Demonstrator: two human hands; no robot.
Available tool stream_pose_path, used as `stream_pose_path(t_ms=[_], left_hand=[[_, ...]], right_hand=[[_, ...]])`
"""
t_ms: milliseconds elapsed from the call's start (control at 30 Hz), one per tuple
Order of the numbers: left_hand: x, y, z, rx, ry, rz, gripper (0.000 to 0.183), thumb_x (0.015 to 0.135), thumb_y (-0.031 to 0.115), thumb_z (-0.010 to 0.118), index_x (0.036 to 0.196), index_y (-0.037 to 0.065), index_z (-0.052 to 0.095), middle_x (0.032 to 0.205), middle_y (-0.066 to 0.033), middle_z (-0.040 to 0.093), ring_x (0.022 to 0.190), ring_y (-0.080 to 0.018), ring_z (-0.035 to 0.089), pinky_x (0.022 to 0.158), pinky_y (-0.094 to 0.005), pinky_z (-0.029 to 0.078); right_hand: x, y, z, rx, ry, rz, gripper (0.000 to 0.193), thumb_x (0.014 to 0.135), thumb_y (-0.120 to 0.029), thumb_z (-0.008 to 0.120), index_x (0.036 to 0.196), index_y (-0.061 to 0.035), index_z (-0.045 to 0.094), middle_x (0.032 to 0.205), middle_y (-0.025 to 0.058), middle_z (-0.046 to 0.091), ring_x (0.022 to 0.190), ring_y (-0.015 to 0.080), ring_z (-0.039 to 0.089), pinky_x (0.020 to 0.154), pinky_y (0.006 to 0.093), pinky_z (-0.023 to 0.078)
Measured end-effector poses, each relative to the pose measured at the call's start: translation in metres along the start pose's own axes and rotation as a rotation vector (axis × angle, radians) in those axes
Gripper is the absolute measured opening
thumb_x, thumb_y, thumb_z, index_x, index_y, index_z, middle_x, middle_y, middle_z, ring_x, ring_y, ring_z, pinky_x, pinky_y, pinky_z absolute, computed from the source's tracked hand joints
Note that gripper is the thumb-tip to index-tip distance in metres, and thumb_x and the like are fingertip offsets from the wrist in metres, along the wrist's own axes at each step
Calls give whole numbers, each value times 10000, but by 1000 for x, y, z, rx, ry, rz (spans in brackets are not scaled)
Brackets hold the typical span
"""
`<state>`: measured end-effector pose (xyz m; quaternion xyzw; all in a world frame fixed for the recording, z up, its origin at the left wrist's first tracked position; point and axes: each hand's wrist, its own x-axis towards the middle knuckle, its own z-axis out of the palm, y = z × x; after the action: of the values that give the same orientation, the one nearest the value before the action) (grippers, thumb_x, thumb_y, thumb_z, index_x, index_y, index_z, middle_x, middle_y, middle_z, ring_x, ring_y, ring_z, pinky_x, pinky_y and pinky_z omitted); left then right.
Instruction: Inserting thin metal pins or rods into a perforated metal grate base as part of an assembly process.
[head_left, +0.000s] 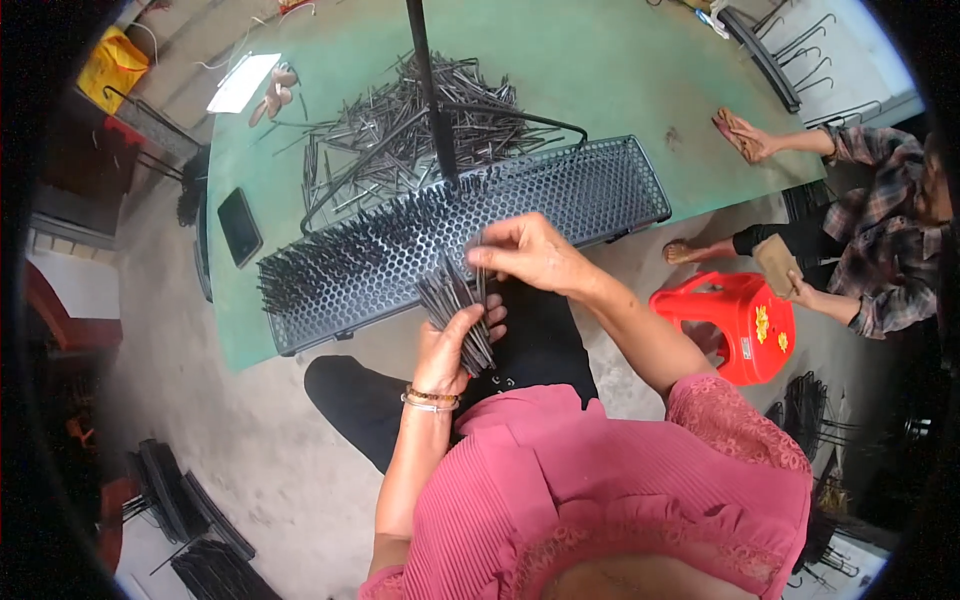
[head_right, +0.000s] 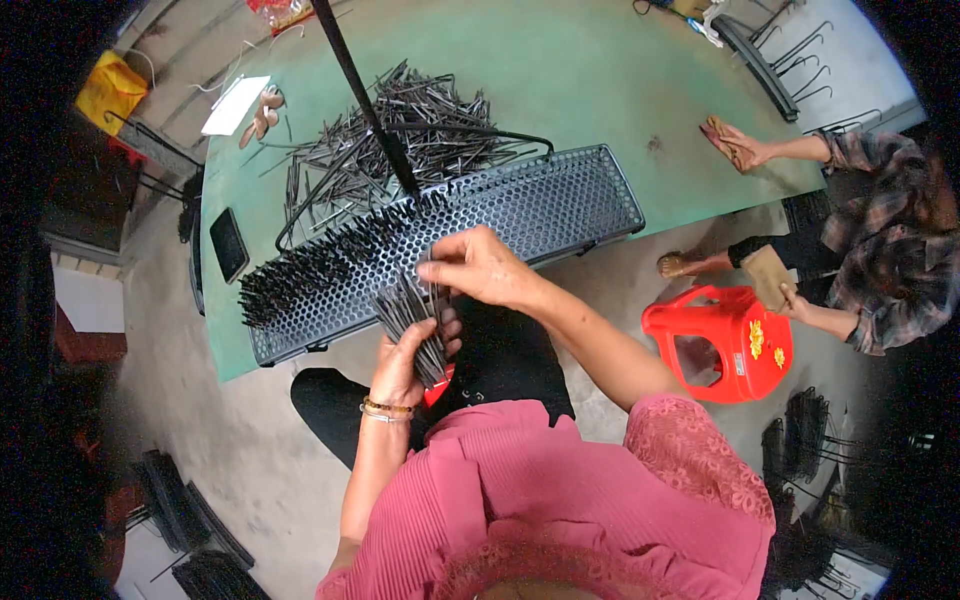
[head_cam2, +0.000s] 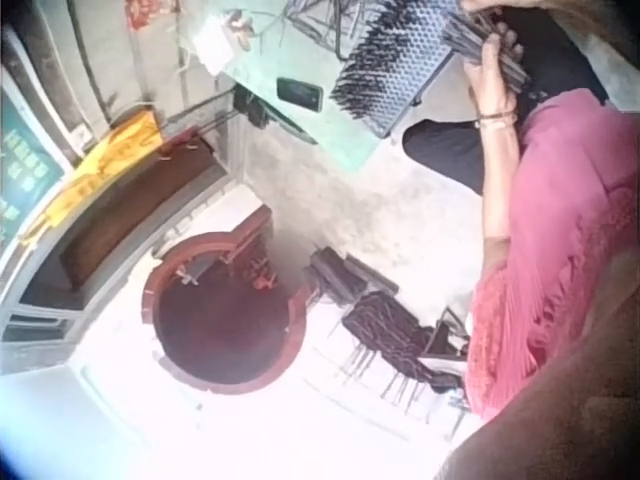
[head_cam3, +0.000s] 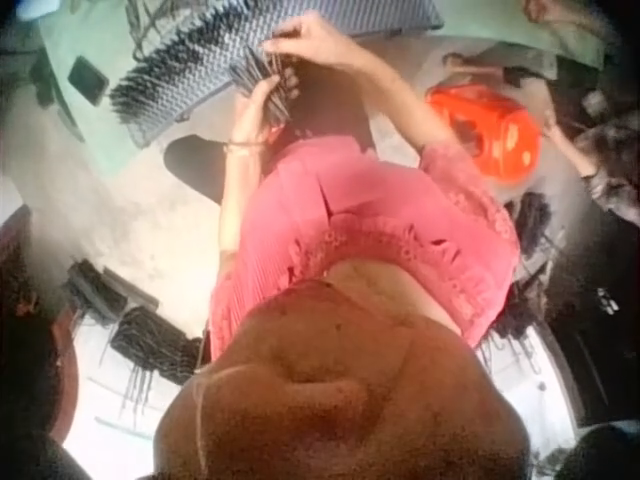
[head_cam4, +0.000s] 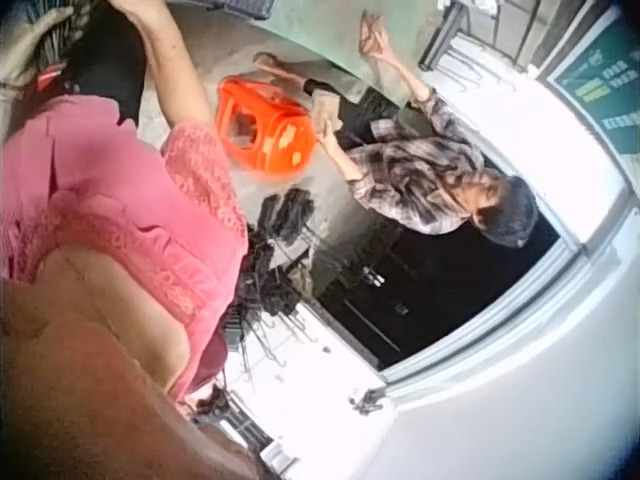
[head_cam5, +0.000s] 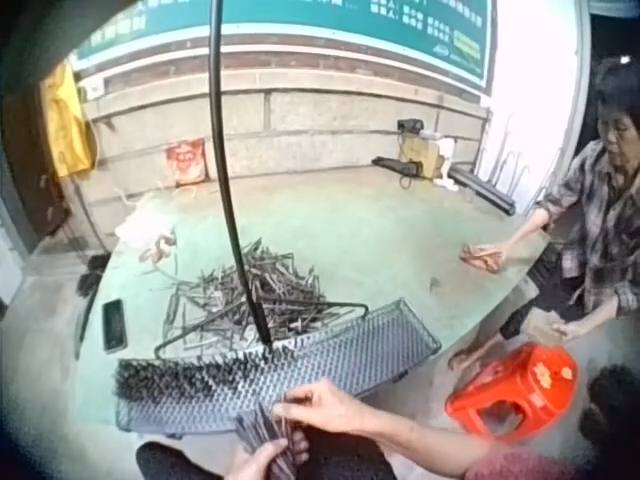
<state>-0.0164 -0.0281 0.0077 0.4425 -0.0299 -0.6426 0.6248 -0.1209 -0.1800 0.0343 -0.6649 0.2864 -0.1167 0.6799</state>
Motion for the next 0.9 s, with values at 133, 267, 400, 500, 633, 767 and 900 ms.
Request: stream_pose_path(t_ms=[133, 267, 400, 500, 633, 767, 900], left_hand=[[2, -3, -4, -34, 18, -9, 266, 836, 70, 586, 1080, -29, 548, 995, -161, 635, 844, -233, 645, 706, -340, 558], [3, -4, -4, -30, -19, -38, 246, 829, 66, 599, 1051, -24, 542, 979, -168, 635, 816, -227, 645, 684, -333, 558], [2, -4, -3, -41, -24, -59, 266, 824, 68, 606, 1063, -25, 536, 971, -165, 636, 820, -226, 645, 687, -334, 558], [2, -3, -4, -42, -34, -72, 274, 822, 70, 604, 1069, -27, 533, 970, -164, 636, 814, -221, 644, 681, -330, 556], [2, -3, -7, -12, -61, -45, 270, 824, 68, 588, 1068, -34, 531, 966, -172, 635, 775, -210, 640, 649, -313, 551], [3, -2, -13, 11, -45, -44, 275, 826, 65, 578, 1074, -42, 521, 956, -185, 633, 749, -210, 636, 621, -301, 547], [2, 0, -9, 6, -52, -40, 294, 826, 67, 573, 1088, -48, 503, 950, -196, 630, 747, -218, 636, 611, -296, 546]], right_hand=[[13, -24, -16, -119, 310, -364, 218, 836, -108, 627, 997, 39, 632, 871, 50, 662, 823, 90, 594, 745, 233, 477], [42, -23, -32, -351, 441, -622, 191, 813, -99, 641, 973, 3, 656, 853, 56, 674, 784, 81, 602, 694, 232, 474], [57, -22, -34, -418, 369, -735, 186, 796, -97, 648, 962, -17, 666, 880, 74, 677, 781, 130, 631, 704, 260, 490], [66, -17, -29, -502, 330, -754, 183, 781, -97, 654, 949, -26, 672, 883, 87, 672, 791, 152, 641, 723, 272, 495], [70, -13, -25, -467, 306, -706, 174, 782, -95, 651, 940, -28, 674, 875, 90, 670, 797, 151, 642, 727, 273, 496], [70, -16, -22, -473, 310, -705, 164, 783, -98, 655, 931, -29, 672, 870, 87, 673, 796, 160, 644, 724, 275, 498], [74, -15, -25, -558, 296, -774, 165, 779, -124, 670, 921, -41, 675, 882, 81, 676, 806, 182, 646, 721, 283, 502]])
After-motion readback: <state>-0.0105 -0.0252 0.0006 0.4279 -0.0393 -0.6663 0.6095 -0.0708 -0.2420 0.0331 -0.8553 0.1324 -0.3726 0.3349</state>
